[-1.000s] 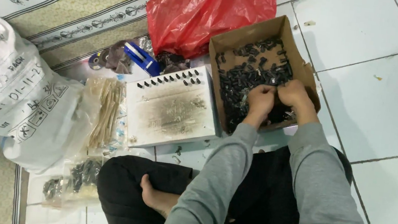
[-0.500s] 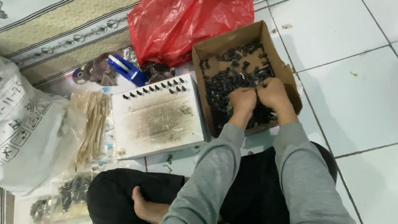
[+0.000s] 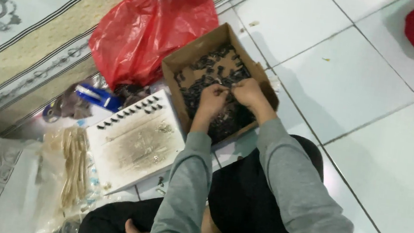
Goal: Arranging small black metal components from a box onto a white template with a grid of holes.
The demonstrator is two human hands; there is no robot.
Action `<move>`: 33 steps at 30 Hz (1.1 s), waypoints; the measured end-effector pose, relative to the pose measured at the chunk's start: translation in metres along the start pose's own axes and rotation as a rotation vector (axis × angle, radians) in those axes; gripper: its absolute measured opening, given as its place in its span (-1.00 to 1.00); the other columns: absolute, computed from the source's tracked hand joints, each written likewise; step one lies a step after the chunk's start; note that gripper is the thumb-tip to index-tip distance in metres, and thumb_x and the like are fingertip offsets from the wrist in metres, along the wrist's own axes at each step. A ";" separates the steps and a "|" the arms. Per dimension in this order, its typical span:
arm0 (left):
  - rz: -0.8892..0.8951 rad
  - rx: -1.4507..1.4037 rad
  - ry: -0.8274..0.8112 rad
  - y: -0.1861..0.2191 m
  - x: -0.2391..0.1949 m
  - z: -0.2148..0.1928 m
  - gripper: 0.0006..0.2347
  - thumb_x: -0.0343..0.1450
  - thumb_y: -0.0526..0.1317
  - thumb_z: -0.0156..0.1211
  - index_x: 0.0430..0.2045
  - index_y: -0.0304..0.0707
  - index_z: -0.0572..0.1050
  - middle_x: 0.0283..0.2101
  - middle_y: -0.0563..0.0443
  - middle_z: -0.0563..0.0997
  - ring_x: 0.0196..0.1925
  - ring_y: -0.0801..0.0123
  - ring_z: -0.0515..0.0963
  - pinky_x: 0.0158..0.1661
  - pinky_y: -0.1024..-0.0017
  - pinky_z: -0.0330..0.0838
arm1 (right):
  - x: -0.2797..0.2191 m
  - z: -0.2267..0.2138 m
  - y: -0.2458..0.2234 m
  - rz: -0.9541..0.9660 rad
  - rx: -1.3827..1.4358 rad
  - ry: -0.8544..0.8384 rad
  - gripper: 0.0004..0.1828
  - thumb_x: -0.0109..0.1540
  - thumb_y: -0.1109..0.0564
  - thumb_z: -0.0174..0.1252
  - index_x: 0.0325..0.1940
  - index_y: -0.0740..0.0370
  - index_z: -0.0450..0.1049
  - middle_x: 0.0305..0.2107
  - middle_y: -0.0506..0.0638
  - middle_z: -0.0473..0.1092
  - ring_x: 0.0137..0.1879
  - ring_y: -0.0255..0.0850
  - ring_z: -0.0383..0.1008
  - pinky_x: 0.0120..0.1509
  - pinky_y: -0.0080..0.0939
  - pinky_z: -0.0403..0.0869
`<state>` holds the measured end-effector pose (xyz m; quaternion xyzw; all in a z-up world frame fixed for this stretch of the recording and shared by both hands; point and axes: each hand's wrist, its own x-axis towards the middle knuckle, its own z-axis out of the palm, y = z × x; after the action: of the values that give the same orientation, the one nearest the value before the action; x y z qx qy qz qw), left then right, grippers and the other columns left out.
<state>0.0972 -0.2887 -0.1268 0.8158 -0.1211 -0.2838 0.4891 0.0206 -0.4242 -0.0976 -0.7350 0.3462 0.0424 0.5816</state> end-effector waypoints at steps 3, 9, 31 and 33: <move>0.052 0.031 0.064 0.007 0.003 -0.003 -0.77 0.47 -0.30 0.16 -0.08 -0.50 0.58 -0.31 -0.29 0.67 -0.34 0.24 0.64 -0.40 0.34 0.54 | -0.005 -0.003 -0.007 -0.024 0.029 0.026 -0.63 0.25 0.06 0.16 0.06 0.32 0.58 0.04 0.27 0.50 0.29 0.14 0.44 0.24 0.12 0.50; 0.032 -0.079 0.123 0.029 -0.029 0.006 -0.79 0.46 -0.32 0.19 -0.10 -0.53 0.59 -0.26 -0.38 0.66 -0.27 0.15 0.66 -0.33 0.26 0.59 | -0.025 -0.013 -0.023 -0.009 -0.053 -0.042 -0.53 0.36 0.01 0.04 0.25 0.35 0.48 0.24 0.35 0.36 0.44 0.20 0.27 0.36 0.25 0.41; 0.116 -0.025 0.167 0.052 -0.039 0.009 -0.83 0.48 -0.28 0.21 -0.14 -0.36 0.64 -0.20 -0.28 0.67 -0.10 0.10 0.66 -0.13 0.20 0.58 | -0.003 -0.008 -0.005 -0.062 -0.107 0.037 -0.53 0.42 0.07 -0.08 0.25 0.49 0.42 0.03 0.39 0.47 0.14 0.19 0.52 0.02 0.08 0.59; 0.258 0.223 0.138 0.086 -0.059 -0.005 -0.83 0.49 -0.35 0.11 -0.21 -0.43 0.65 -0.26 -0.30 0.68 -0.14 0.00 0.69 -0.20 0.18 0.61 | -0.003 -0.006 -0.007 -0.107 -0.111 0.024 -0.53 0.41 0.09 -0.09 0.27 0.51 0.40 0.06 0.42 0.45 0.15 0.20 0.51 0.03 0.13 0.59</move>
<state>0.0594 -0.3000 -0.0301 0.8602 -0.2219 -0.1469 0.4351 0.0205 -0.4278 -0.0886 -0.7839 0.3104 0.0212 0.5373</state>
